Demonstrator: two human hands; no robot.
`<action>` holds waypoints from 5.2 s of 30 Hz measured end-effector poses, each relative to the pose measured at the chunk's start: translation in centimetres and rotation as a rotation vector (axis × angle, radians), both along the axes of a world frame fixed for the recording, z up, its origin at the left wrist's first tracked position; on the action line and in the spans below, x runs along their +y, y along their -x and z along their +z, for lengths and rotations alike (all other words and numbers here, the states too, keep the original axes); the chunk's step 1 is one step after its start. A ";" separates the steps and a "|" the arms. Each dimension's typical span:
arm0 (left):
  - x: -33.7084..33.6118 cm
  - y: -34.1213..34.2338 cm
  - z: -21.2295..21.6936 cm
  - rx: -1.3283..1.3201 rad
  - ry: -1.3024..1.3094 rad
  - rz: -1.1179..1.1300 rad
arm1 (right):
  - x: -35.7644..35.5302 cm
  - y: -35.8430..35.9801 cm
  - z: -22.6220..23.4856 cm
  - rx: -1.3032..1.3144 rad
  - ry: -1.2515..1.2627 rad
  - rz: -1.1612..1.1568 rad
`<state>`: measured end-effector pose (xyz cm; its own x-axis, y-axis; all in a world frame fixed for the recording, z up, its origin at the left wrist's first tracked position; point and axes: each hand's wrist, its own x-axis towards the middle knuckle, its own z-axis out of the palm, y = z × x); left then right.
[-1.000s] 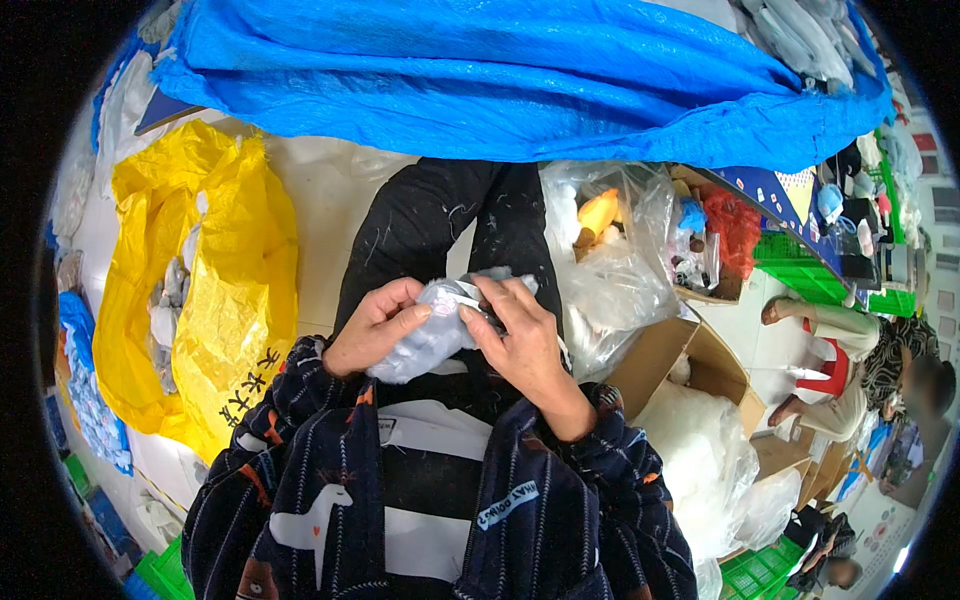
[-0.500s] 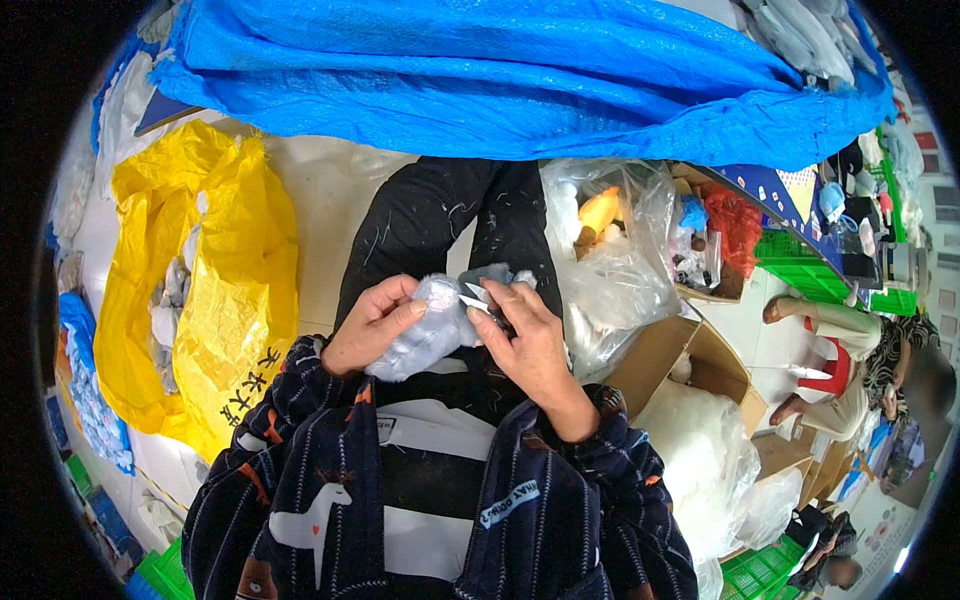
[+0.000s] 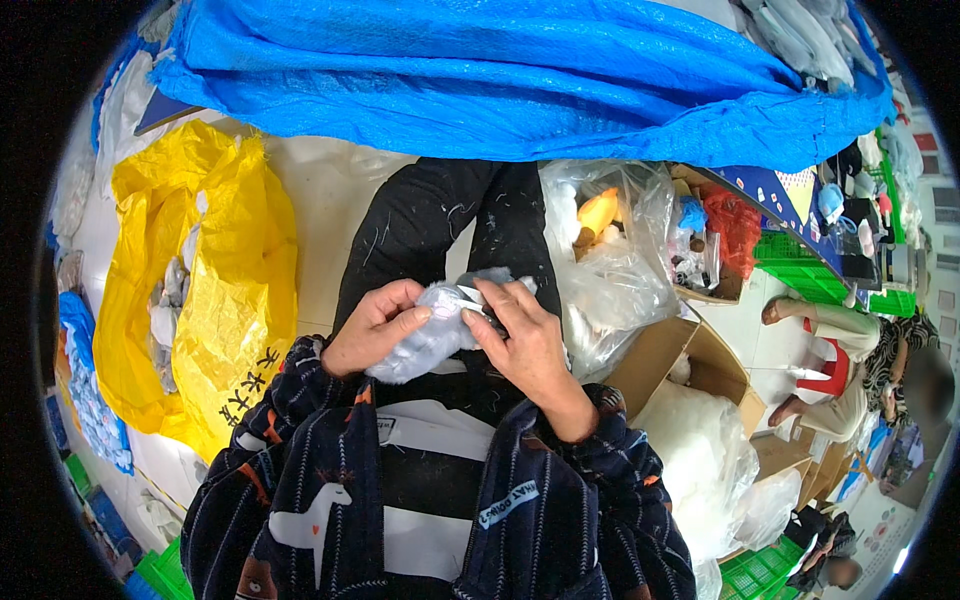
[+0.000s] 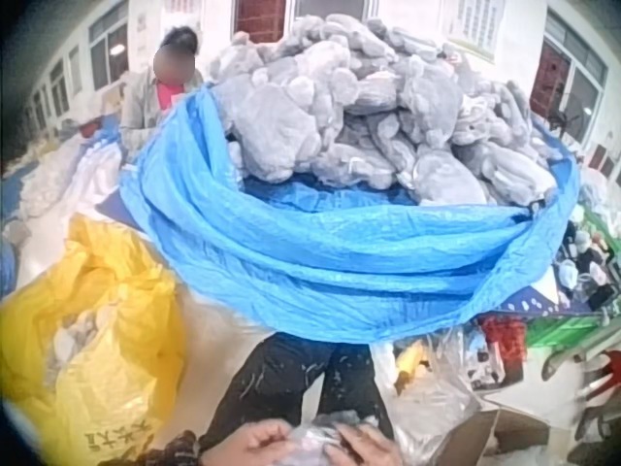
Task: The person sits on the floor and uses scissors to trim loose threads and fur from small gray stuffed toys. They handle each toy one at a time, turning it over to access different areas, then place the finished toy into a blue bag.
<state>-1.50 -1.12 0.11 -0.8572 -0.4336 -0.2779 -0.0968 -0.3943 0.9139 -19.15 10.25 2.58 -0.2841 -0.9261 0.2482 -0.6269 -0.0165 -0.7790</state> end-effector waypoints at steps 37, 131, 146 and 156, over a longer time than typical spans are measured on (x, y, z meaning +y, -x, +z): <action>1.0 -0.3 0.2 0.035 0.211 0.072 | -0.9 0.5 -1.0 -0.789 -0.107 -0.526; -5.4 -13.1 8.2 0.947 0.195 0.780 | -9.9 7.8 15.4 0.096 0.379 -0.186; -3.1 -4.5 4.9 0.244 0.039 0.517 | -20.3 21.0 11.6 0.967 -0.104 -0.549; -1.6 -3.7 5.2 0.172 0.086 0.296 | -19.2 21.7 10.7 1.271 -0.090 -0.375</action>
<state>2.23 -2.73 5.31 -0.7216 -0.6861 -0.0922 0.1687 -0.3034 0.9378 -40.89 -8.99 13.25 -0.1418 -0.8702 0.4719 -0.8704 0.3367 0.3592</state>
